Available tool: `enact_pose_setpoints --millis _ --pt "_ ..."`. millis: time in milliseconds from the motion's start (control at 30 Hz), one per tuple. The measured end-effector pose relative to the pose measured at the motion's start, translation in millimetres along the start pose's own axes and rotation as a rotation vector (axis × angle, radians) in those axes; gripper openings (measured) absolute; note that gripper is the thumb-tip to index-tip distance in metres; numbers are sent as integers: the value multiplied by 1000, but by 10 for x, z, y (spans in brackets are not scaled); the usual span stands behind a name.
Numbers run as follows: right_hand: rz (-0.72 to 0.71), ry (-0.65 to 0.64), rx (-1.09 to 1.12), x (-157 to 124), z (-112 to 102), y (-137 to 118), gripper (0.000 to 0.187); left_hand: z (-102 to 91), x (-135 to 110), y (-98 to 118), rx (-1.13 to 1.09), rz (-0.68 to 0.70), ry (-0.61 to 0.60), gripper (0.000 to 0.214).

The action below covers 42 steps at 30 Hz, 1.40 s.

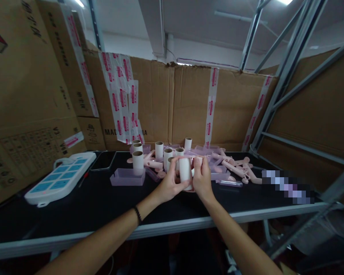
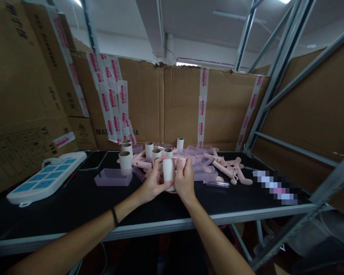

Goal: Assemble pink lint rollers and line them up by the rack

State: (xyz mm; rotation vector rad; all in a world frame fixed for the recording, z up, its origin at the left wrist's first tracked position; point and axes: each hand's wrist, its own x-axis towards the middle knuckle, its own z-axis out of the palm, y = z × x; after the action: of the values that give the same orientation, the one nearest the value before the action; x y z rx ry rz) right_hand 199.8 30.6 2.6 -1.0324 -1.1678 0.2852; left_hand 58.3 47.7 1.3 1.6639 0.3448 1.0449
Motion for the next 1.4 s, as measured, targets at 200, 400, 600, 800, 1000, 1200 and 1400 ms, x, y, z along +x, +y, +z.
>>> enact_pose_setpoints --millis 200,400,600,800,1000,1200,1400 --pt "-13 35 -17 2 6 42 30 -13 21 -69 43 43 -25 85" --pt "-50 13 -15 -11 -7 18 28 -26 29 -77 72 30 -61 85" --pt "-52 -23 -30 -15 -20 -7 30 -36 25 -101 89 47 -71 86" --pt "-16 -23 -26 -8 -40 18 27 11 9 -77 79 15 -74 87" --pt "-14 -38 14 6 -36 4 26 35 -4 -63 78 -7 -64 88" --pt "-21 -28 57 18 -34 -16 27 50 -29 -31 87 -19 -44 92" --pt "-8 -36 95 9 -46 -46 27 68 -43 -13 99 -3 -42 94"
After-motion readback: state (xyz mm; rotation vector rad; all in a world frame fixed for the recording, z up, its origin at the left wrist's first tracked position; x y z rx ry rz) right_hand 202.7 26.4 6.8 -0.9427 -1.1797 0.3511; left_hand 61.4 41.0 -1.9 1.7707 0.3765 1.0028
